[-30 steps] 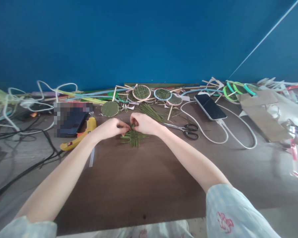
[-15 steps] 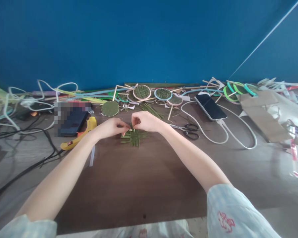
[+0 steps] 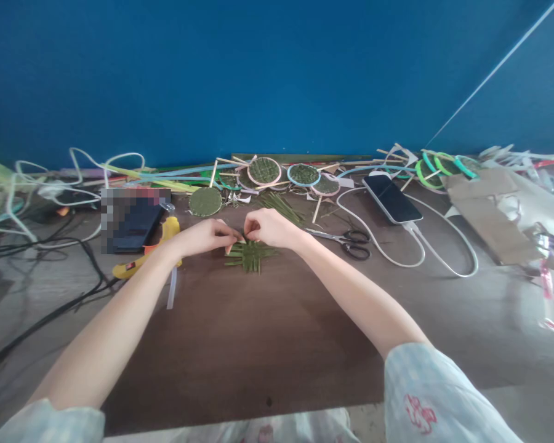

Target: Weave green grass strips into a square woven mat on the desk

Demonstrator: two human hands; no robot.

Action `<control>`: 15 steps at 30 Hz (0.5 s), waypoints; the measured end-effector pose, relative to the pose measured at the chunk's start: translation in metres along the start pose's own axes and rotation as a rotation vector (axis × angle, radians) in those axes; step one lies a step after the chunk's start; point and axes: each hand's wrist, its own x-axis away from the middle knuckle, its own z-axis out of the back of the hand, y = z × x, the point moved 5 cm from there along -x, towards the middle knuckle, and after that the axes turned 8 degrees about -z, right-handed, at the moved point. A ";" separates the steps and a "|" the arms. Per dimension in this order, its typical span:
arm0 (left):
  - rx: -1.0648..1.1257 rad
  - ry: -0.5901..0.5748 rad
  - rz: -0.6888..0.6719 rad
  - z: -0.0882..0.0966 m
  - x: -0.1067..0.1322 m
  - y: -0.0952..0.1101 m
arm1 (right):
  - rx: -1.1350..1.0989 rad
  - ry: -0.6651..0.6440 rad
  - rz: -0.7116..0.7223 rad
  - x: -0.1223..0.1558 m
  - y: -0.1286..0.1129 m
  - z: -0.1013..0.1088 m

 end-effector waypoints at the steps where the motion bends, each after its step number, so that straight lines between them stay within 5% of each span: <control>1: -0.006 -0.009 -0.004 0.000 0.000 0.000 | 0.007 0.003 -0.009 0.000 0.001 0.000; 15: -0.076 0.001 0.001 -0.002 -0.003 -0.005 | 0.100 -0.155 0.022 0.011 -0.010 0.001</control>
